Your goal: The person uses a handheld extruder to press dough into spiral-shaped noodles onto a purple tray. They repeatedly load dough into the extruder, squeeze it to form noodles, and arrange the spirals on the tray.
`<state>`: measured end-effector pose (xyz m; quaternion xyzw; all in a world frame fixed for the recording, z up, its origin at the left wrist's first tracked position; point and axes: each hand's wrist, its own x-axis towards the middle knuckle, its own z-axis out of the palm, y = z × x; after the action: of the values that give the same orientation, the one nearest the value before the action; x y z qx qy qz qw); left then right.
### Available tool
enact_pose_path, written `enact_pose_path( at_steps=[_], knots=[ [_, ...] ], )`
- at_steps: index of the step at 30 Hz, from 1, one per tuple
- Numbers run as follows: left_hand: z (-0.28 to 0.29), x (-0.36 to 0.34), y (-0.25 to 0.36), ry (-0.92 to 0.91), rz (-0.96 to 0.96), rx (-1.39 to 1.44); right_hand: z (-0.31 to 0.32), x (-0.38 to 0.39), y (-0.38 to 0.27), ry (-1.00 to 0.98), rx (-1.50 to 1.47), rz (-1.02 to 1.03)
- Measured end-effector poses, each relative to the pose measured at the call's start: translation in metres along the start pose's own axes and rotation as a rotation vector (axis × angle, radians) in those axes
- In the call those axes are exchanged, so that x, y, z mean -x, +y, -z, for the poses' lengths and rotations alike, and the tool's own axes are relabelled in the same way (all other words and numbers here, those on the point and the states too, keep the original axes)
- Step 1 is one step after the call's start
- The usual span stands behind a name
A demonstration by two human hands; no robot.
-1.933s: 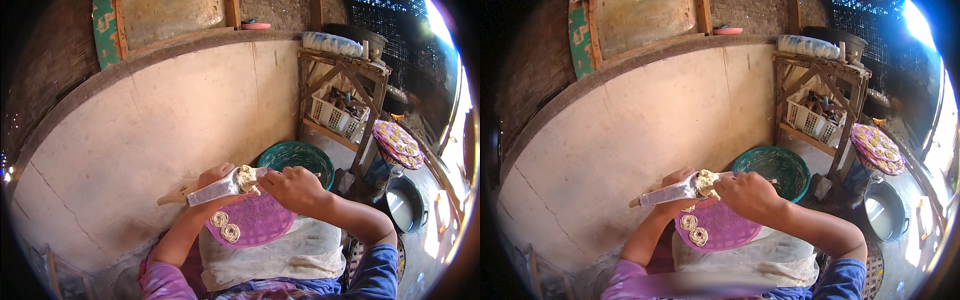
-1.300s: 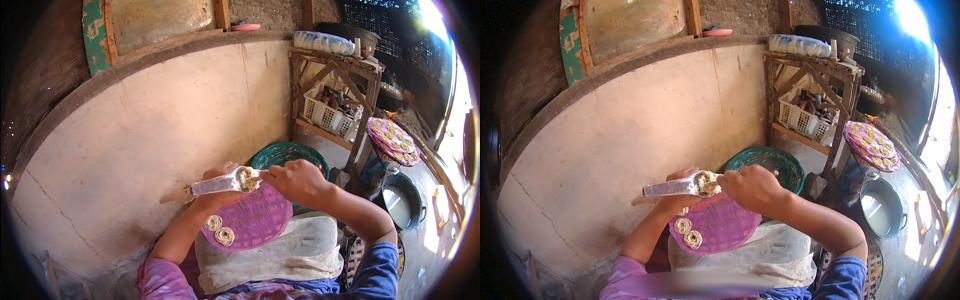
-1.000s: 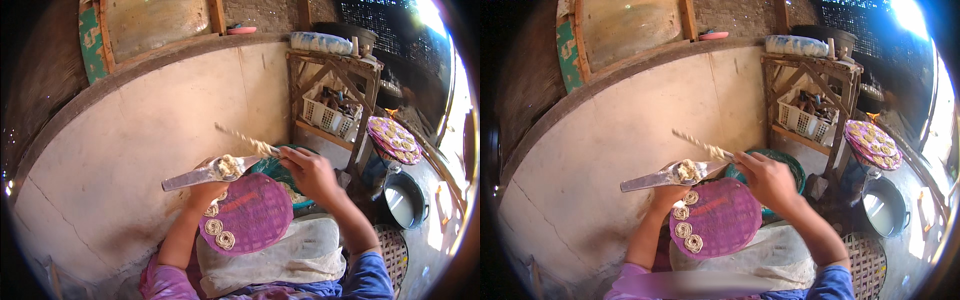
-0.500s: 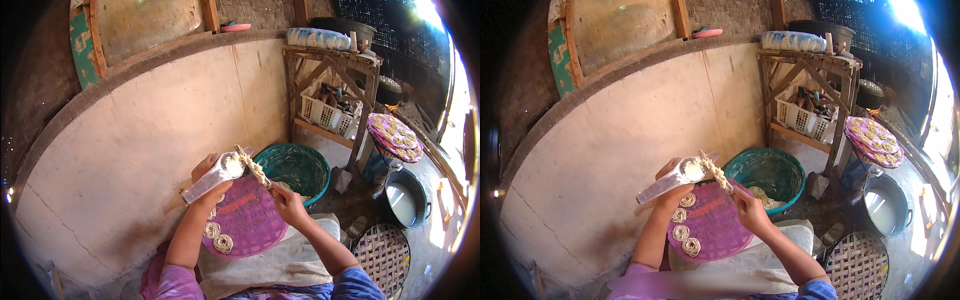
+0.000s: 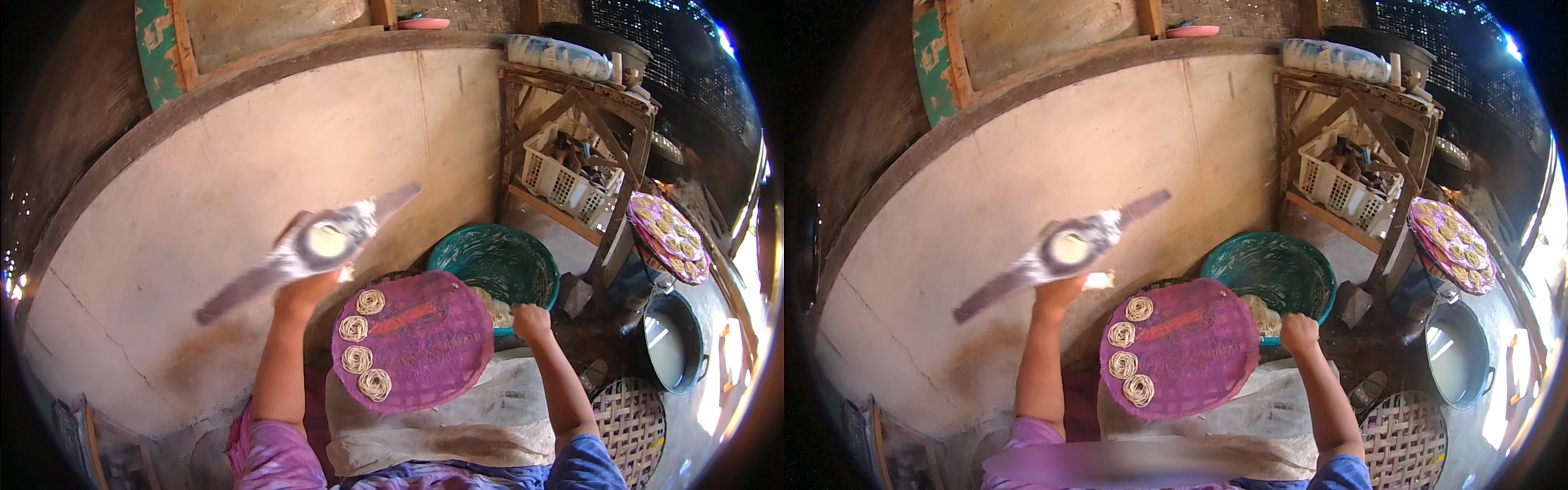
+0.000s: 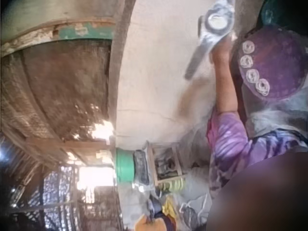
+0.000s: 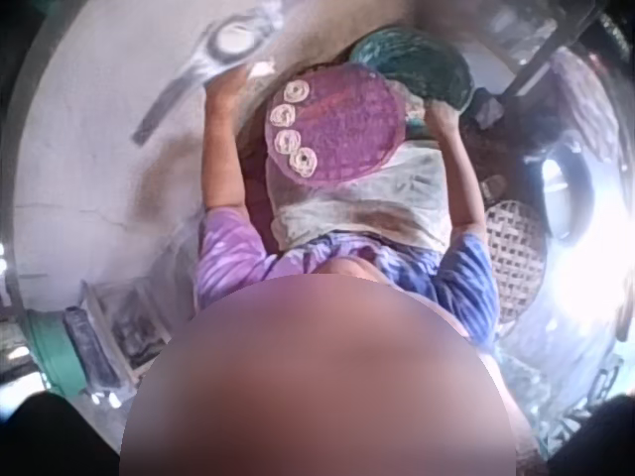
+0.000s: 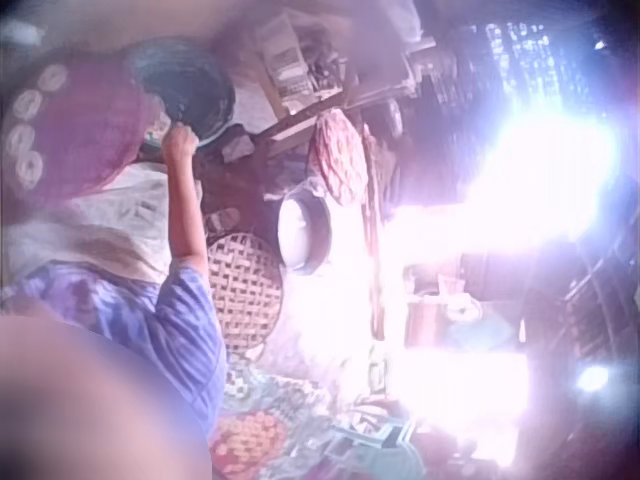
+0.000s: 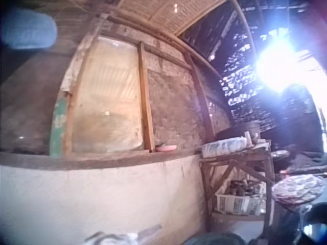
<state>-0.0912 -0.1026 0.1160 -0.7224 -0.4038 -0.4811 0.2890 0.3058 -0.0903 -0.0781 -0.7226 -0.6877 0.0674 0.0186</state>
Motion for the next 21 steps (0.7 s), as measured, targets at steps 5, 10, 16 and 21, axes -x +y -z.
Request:
enact_pose_path(
  at_steps=[5, 10, 16, 21],
  knots=[
    [0.041, -0.004, -0.006, 0.208, 0.793, 1.561, 0.031, 0.025, -0.03, 0.195, -0.247, 0.199],
    [-0.002, 0.027, 0.046, 0.08, 1.112, 2.267, 0.057, 0.118, -0.148, -0.914, -2.06, 0.183],
    [-0.026, 0.1, 0.051, 0.024, 0.934, 0.838, 0.058, 0.151, -0.101, -0.916, -2.14, 0.122],
    [0.005, 0.135, 0.085, -0.536, 0.742, 0.991, 0.083, 0.149, -0.076, 0.064, -1.583, 0.333]
  ],
)
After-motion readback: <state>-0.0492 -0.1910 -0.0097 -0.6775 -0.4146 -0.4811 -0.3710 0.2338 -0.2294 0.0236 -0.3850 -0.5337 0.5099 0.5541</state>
